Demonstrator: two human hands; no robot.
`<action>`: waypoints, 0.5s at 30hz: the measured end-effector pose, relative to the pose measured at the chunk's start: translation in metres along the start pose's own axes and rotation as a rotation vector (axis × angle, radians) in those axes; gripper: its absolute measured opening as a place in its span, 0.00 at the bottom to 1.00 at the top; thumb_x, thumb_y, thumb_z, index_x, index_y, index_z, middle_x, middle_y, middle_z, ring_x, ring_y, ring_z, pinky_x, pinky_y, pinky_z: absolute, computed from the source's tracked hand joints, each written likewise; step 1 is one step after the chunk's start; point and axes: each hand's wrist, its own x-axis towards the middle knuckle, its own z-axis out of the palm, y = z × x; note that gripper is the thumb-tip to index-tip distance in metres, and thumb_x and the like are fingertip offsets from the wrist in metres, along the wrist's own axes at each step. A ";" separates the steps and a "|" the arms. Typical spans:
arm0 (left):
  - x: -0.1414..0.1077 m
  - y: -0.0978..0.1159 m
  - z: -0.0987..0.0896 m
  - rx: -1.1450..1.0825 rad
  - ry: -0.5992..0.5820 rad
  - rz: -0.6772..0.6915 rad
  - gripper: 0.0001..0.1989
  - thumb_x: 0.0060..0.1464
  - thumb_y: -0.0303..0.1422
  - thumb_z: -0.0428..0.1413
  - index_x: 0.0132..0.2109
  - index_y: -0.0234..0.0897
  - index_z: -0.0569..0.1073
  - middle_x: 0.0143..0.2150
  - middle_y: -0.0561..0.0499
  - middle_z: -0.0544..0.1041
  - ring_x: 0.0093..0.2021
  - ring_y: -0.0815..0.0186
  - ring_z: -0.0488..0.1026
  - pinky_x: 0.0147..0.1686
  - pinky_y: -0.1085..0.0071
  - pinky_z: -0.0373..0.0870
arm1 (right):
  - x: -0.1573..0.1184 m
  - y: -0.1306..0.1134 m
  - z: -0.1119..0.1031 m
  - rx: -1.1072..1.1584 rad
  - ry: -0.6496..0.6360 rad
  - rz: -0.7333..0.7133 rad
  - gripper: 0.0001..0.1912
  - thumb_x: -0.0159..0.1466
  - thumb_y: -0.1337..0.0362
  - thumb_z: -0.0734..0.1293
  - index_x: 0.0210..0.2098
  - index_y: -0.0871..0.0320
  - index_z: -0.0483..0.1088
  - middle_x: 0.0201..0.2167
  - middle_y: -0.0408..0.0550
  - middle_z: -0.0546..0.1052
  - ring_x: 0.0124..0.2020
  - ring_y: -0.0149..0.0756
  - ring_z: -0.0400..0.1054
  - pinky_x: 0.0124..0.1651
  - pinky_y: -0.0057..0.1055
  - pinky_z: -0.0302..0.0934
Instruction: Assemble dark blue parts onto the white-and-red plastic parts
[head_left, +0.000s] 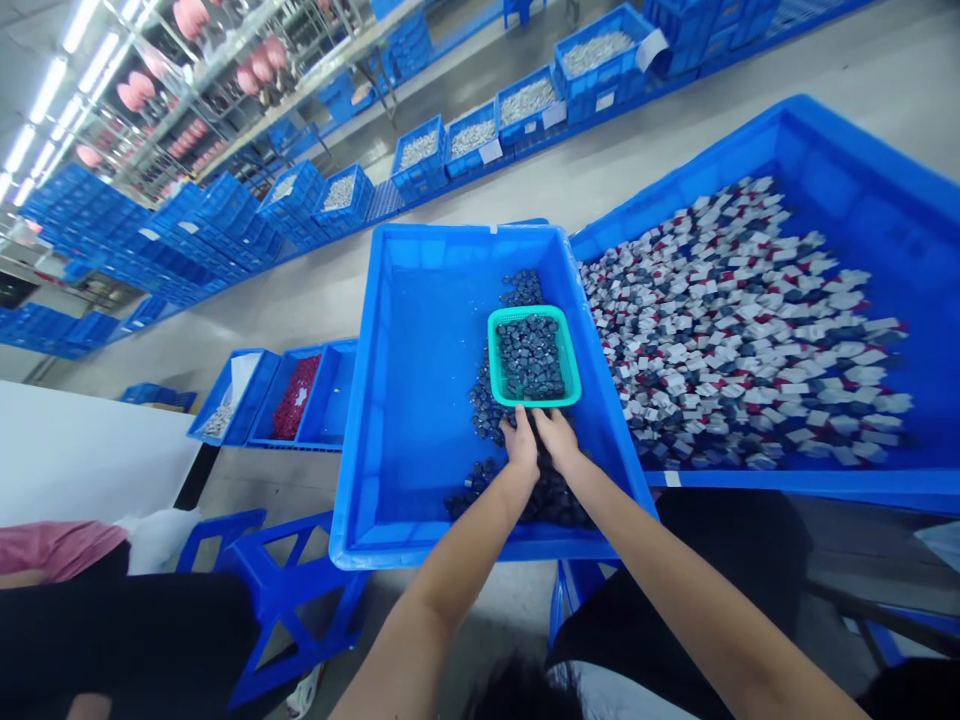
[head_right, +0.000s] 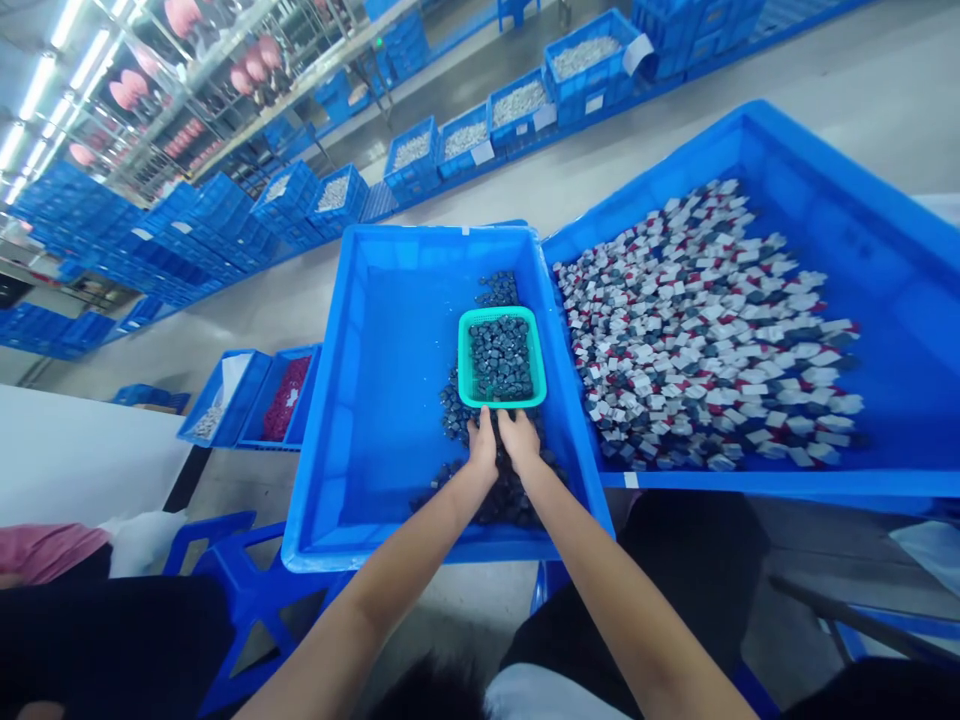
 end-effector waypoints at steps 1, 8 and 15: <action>0.003 0.003 -0.001 -0.026 -0.003 -0.004 0.26 0.62 0.47 0.41 0.59 0.35 0.60 0.57 0.40 0.71 0.55 0.61 0.71 0.50 0.70 0.70 | 0.002 -0.001 0.001 0.079 0.009 0.003 0.19 0.68 0.55 0.61 0.53 0.61 0.64 0.50 0.53 0.68 0.48 0.39 0.66 0.50 0.43 0.64; 0.001 0.022 -0.014 -0.137 -0.056 -0.038 0.16 0.62 0.39 0.45 0.52 0.37 0.64 0.47 0.44 0.74 0.44 0.62 0.75 0.42 0.63 0.74 | 0.000 -0.012 0.002 0.544 -0.027 0.063 0.17 0.68 0.57 0.62 0.50 0.63 0.66 0.44 0.51 0.71 0.41 0.35 0.68 0.43 0.36 0.67; -0.026 0.032 -0.031 -0.233 -0.148 0.011 0.05 0.61 0.34 0.47 0.41 0.42 0.65 0.34 0.53 0.72 0.40 0.65 0.74 0.40 0.69 0.73 | -0.021 -0.009 0.001 0.869 -0.056 0.103 0.17 0.68 0.56 0.62 0.48 0.63 0.67 0.42 0.50 0.71 0.39 0.34 0.68 0.42 0.35 0.67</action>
